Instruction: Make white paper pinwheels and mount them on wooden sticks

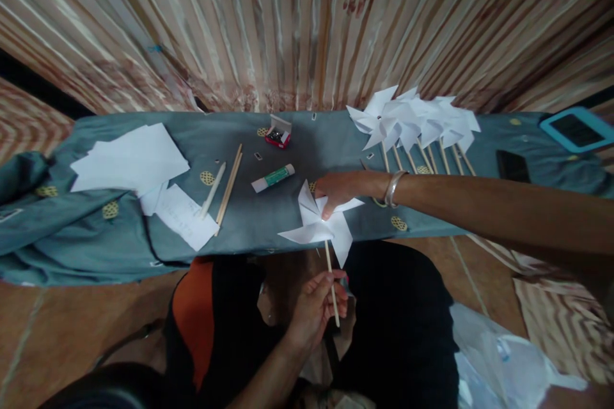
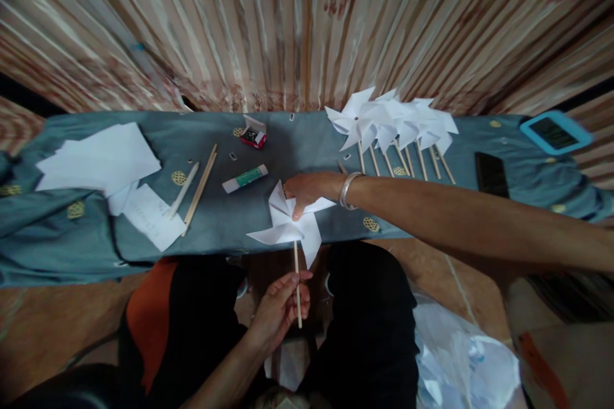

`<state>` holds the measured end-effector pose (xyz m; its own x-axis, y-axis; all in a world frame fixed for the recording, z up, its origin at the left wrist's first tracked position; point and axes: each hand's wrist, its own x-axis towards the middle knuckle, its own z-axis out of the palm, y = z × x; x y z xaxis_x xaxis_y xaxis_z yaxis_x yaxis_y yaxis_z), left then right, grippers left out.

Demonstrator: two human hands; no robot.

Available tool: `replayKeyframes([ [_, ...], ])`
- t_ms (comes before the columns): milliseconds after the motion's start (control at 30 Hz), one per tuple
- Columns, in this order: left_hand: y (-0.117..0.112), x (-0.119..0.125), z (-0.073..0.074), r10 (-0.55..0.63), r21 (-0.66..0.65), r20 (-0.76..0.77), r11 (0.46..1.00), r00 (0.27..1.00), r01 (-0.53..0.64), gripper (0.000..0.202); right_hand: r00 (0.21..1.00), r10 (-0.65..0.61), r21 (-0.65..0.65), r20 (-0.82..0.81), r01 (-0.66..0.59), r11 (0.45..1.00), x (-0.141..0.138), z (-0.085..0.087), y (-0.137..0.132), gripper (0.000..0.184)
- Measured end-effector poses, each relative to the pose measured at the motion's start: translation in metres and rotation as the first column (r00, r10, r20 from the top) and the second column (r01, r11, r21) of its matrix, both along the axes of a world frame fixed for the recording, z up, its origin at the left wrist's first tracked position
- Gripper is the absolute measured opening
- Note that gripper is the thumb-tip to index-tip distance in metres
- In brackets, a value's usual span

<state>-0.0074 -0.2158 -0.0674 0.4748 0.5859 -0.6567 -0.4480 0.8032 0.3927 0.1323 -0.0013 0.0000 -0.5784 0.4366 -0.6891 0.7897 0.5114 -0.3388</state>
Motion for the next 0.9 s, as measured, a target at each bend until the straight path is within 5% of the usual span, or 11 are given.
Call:
replayKeyframes([
  [400, 0.002, -0.005, -0.005, -0.046, 0.093, -0.141, 0.994, 0.989, 0.06, 0.047, 0.998, -0.054, -0.068, 0.013, 0.054, 0.996, -0.003, 0.01, -0.001, 0.031],
  [900, -0.006, 0.018, -0.014, -0.015, 0.106, -0.101, 0.994, 0.995, 0.025, 0.049, 1.0, 0.001, -0.004, 0.004, -0.001, 1.0, 0.002, -0.007, 0.002, 0.039],
])
